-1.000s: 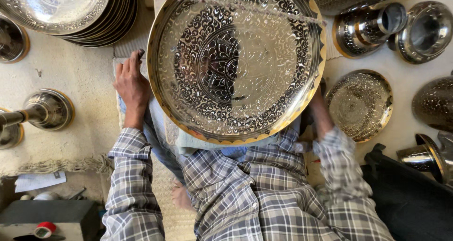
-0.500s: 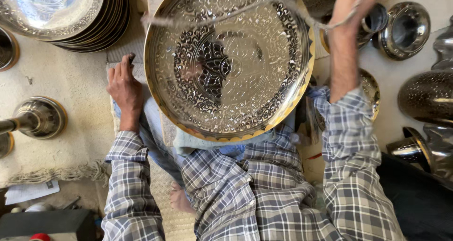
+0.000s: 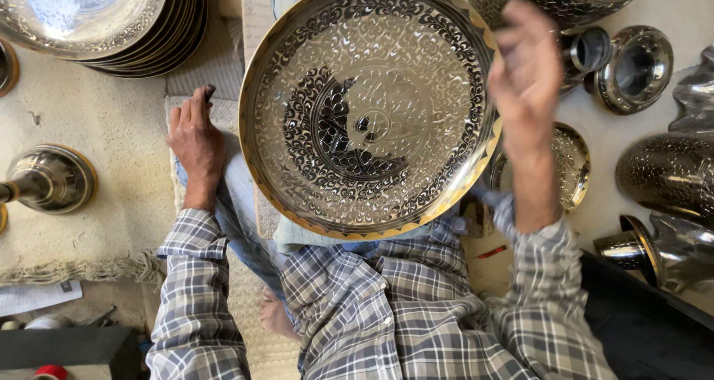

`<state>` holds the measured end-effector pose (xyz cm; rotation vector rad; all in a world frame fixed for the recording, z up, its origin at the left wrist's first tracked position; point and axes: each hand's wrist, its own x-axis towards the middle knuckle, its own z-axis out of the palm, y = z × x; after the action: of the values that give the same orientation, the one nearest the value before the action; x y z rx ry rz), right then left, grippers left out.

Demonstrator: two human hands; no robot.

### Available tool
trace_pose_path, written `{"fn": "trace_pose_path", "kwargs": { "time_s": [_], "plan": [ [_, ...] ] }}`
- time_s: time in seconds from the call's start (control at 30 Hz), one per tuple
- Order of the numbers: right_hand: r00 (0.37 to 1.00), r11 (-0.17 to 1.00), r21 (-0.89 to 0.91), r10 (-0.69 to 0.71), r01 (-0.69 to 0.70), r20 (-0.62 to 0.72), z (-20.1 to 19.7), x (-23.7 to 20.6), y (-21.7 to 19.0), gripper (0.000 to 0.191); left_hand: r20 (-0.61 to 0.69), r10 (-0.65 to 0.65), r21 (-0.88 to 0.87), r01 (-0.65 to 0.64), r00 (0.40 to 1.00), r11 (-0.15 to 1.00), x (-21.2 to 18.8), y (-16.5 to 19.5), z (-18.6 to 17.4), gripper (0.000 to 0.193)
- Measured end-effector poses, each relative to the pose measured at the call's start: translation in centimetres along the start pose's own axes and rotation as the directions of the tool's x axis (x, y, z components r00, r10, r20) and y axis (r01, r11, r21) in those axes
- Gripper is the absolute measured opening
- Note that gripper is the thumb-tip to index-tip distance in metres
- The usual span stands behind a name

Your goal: The person engraves a decorative pattern on a large metal plate using a chisel and hammer. They repeatedly strike the chisel to create intricate designs, occasionally pausing to inspect the work.

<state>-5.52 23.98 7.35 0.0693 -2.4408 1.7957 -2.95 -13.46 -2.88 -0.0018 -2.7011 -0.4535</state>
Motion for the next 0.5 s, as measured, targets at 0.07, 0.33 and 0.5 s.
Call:
{"fn": "trace_pose_path", "kwargs": {
  "time_s": [0.07,0.33,0.5],
  "plan": [
    [0.958,0.958,0.035,0.284,-0.286,0.048,0.1,-3.3,2.4,0.083,0.010,0.007,-0.007,-0.007,1.000,1.000,-0.2,-0.2,0.1,0.028],
    [0.908,0.551,0.725,0.309,-0.414,0.284,0.7,-5.9,4.0,0.063,0.020,-0.007,-0.004,0.007,1.000,1.000,-0.6,-0.3,0.1,0.032],
    [0.977,0.751,0.626,0.167,-0.211,0.129,-0.7,-5.3,0.0,0.054,0.019,-0.005,0.005,0.005,1.000,1.000,-0.8,-0.6,-0.1,0.034]
  ]
}}
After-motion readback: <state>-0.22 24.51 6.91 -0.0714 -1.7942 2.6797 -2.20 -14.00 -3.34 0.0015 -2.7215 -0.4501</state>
